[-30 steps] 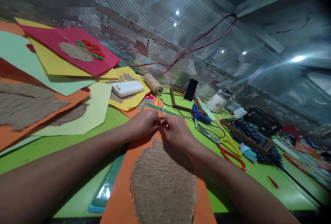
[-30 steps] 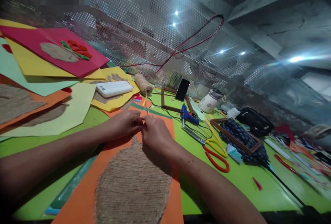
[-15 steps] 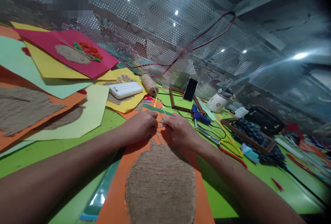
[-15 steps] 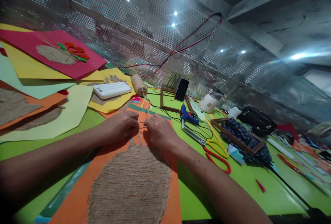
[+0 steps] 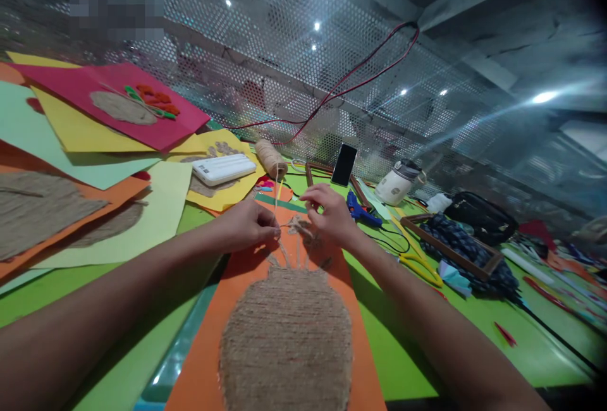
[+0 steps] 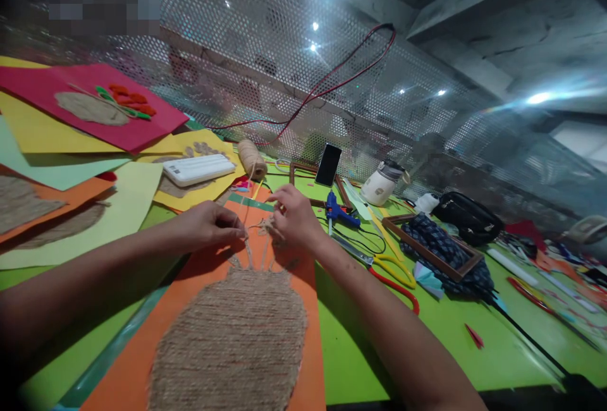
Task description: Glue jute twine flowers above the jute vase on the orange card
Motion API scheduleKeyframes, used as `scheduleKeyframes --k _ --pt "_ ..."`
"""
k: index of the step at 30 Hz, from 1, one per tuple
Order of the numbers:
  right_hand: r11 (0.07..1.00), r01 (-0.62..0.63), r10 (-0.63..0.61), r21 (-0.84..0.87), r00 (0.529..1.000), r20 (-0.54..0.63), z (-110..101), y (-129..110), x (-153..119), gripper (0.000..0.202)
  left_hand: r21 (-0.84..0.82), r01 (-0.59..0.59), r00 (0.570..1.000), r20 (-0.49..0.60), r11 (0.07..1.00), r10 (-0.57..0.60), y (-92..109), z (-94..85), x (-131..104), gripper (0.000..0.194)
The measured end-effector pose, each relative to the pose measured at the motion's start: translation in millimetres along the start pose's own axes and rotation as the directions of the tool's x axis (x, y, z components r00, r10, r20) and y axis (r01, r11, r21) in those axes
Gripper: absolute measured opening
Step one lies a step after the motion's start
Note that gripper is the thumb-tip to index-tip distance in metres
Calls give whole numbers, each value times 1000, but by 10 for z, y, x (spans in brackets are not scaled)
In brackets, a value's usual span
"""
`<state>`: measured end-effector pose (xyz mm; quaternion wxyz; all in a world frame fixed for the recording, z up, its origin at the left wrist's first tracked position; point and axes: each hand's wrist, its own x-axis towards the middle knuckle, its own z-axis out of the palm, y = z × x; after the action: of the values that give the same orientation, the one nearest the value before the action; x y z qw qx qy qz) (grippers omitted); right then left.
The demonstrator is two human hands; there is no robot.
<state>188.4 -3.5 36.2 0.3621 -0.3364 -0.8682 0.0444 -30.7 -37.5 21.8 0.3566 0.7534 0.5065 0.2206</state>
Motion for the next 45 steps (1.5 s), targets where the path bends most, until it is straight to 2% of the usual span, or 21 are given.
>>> scheduleKeyframes --k 1,3,5,7,12,17,23,31,42,45 --pt "993 -108 110 -40 992 55 15 79 30 25 0 12 1000 15 1000 -12 -23 -18 8 33" --pt "971 -216 233 -103 954 189 57 178 65 15 12 29 999 36 1000 -29 -54 -39 19 31" --pt "971 -211 235 -115 931 279 102 197 66 11 28 36 999 34 999 -37 -65 -42 23 30" --pt "978 -187 206 -88 925 318 136 166 48 13 39 57 998 26 998 -58 -63 -36 25 30" --pt "986 -163 145 31 936 321 169 93 -3 13 64 82 996 21 995 -84 -54 -22 35 32" --pt "1000 -15 14 3 949 316 202 123 -32 13 39 90 995 34 995 -91 -56 -6 35 32" --pt "986 160 -132 -50 925 357 240 163 -60 12 61 97 994 36 993 -99 -66 6 47 33" --pt "972 216 -160 -92 895 416 260 154 -71 18 100 66 998 19 993 -68 -117 18 60 36" --pt "979 190 -144 -78 907 395 257 148 -78 17 71 68 997 30 995 -71 -100 6 59 30" --pt "977 192 -140 -89 904 404 264 144 -83 19 56 26 1000 13 998 -27 -122 24 81 28"
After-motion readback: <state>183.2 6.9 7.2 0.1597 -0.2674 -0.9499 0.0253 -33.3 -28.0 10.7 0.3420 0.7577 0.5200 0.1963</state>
